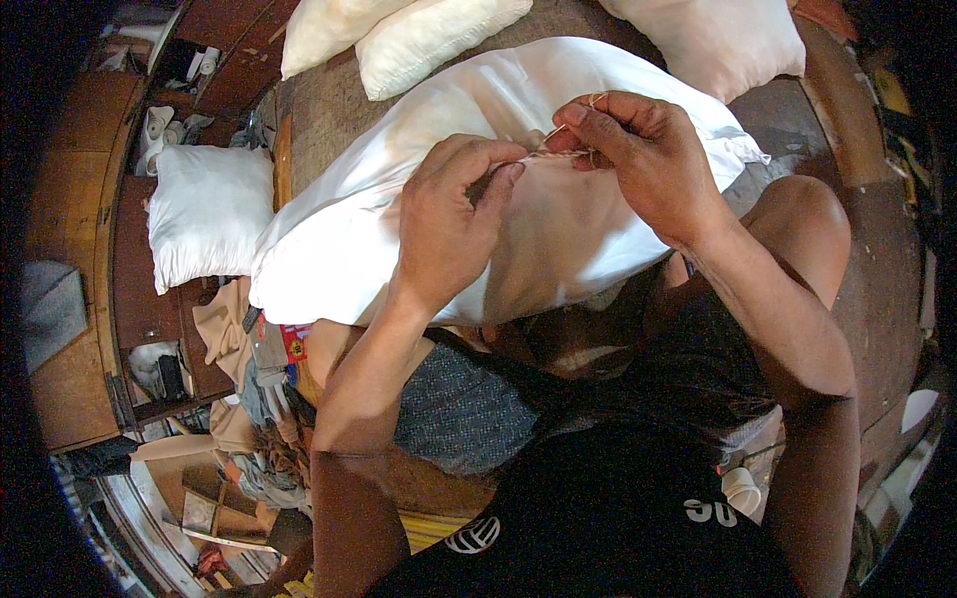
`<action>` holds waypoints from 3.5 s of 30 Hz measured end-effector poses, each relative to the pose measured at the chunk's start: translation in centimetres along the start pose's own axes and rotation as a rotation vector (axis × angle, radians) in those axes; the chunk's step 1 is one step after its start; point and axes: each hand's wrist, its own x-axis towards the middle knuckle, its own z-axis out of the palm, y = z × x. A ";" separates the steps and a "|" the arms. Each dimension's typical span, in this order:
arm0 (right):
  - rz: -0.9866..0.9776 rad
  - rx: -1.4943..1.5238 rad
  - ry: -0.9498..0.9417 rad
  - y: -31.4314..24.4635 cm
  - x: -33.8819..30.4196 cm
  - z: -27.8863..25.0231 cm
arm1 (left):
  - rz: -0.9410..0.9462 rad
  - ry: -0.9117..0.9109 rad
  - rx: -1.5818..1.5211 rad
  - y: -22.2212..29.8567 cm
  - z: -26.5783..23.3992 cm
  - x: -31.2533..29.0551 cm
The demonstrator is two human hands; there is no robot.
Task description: The person hand-sews the opening of a white pillowcase using a needle and thread. They repeatedly insert the needle through the fabric and pull the thread to close the seam.
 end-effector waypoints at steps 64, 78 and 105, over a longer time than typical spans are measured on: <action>-0.198 0.010 -0.565 -2.3 -10.1 9.0 | -0.207 -0.084 -0.175 -1.9 -1.3 0.5; -0.076 -0.033 -0.082 -2.3 -2.6 0.3 | 0.086 0.086 0.418 -1.1 -2.5 -0.4; -0.418 -0.246 0.112 -0.7 0.1 1.7 | 0.275 0.001 0.418 -0.7 -2.9 -0.8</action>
